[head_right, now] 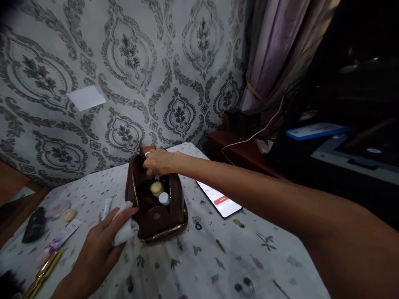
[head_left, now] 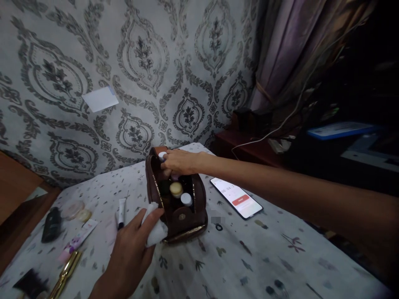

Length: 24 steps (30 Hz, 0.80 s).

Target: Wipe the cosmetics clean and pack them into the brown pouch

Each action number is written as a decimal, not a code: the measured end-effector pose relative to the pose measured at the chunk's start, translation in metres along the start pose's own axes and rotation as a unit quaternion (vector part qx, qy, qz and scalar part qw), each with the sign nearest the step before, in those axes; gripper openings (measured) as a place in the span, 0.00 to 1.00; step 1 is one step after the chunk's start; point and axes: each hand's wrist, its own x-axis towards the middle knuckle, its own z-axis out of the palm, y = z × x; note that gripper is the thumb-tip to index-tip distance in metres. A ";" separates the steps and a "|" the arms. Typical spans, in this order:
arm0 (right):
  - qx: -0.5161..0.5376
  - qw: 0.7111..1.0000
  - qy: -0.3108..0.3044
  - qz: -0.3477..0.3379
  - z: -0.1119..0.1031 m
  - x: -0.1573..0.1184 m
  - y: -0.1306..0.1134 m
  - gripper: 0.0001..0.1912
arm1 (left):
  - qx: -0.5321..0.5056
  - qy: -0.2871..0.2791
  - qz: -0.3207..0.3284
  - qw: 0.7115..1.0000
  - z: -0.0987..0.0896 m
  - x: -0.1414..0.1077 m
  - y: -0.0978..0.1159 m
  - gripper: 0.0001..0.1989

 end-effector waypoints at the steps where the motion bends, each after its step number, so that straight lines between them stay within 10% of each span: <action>1: -0.004 1.000 -0.002 0.008 -0.002 -0.001 -0.001 0.17 | -0.003 0.000 -0.001 1.000 0.000 0.000 0.000 0.28; 24: 0.320 0.934 0.159 -0.003 0.008 0.000 0.024 0.08 | -0.064 -0.031 -0.052 0.996 0.000 0.002 0.003 0.27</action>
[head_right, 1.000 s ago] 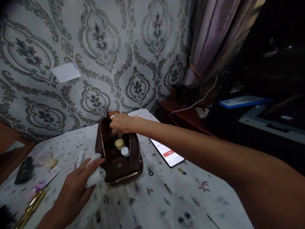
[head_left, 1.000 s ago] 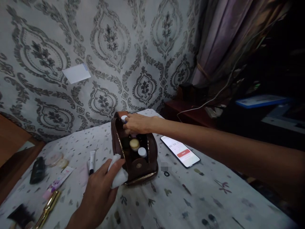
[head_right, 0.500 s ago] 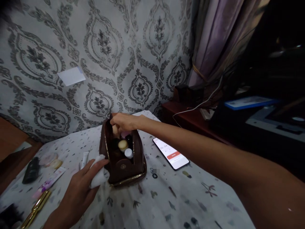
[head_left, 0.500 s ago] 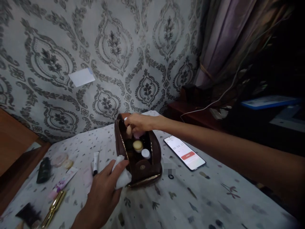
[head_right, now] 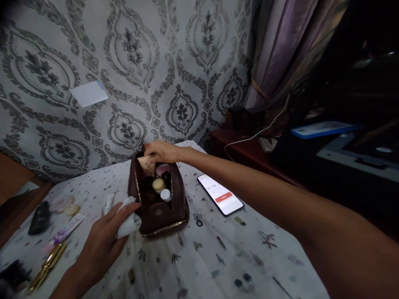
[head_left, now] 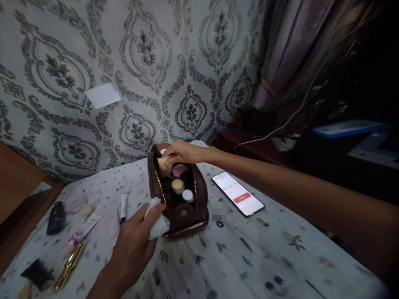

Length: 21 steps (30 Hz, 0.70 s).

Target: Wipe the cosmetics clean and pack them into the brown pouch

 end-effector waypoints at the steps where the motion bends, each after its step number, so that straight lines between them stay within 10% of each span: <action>1: 0.019 0.999 0.027 -0.003 -0.003 0.001 -0.001 0.09 | -0.007 0.002 0.002 1.000 -0.001 0.001 0.001 0.27; 6: 0.048 0.992 0.116 0.024 -0.025 0.000 -0.012 0.10 | -0.033 0.015 0.010 0.999 -0.005 0.007 0.003 0.26; 21: -0.183 0.977 -0.023 0.108 -0.001 0.003 -0.013 0.11 | -0.046 -0.002 -0.020 0.999 -0.007 0.006 0.005 0.27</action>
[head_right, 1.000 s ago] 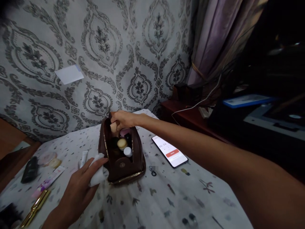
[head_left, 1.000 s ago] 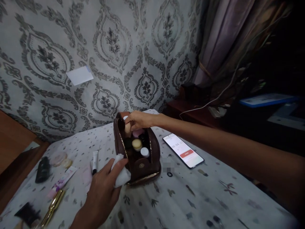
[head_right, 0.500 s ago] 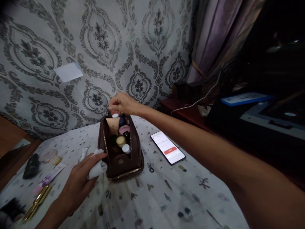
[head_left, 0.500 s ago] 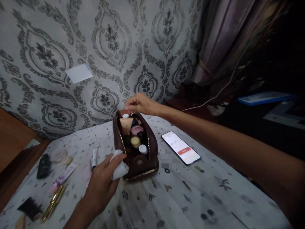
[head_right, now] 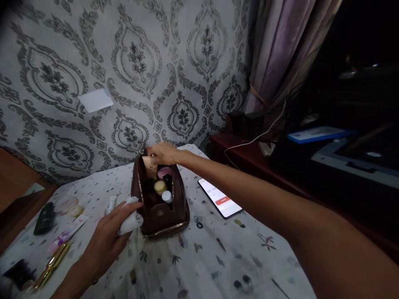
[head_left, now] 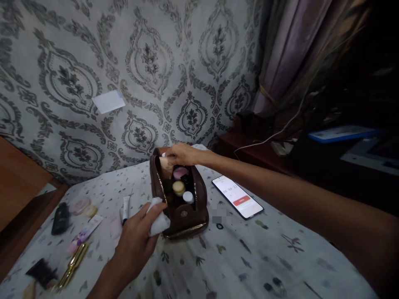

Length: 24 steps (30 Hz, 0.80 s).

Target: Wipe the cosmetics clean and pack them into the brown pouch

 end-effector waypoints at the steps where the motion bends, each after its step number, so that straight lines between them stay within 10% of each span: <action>1: 0.006 1.000 -0.003 0.005 0.001 0.001 0.000 0.10 | 0.002 0.000 0.002 1.000 0.000 0.000 0.000 0.26; 13: 0.081 0.991 0.096 0.045 -0.020 -0.003 -0.012 0.09 | -0.118 0.023 -0.027 0.992 -0.009 0.004 -0.003 0.20; 20: 0.174 0.949 0.263 -0.018 -0.064 -0.020 -0.027 0.12 | -0.258 0.194 -0.137 0.937 -0.042 0.070 -0.003 0.19; 24: 0.264 0.930 0.238 -0.092 -0.064 -0.021 -0.045 0.15 | -0.424 0.158 -0.125 0.883 -0.039 0.106 0.002 0.23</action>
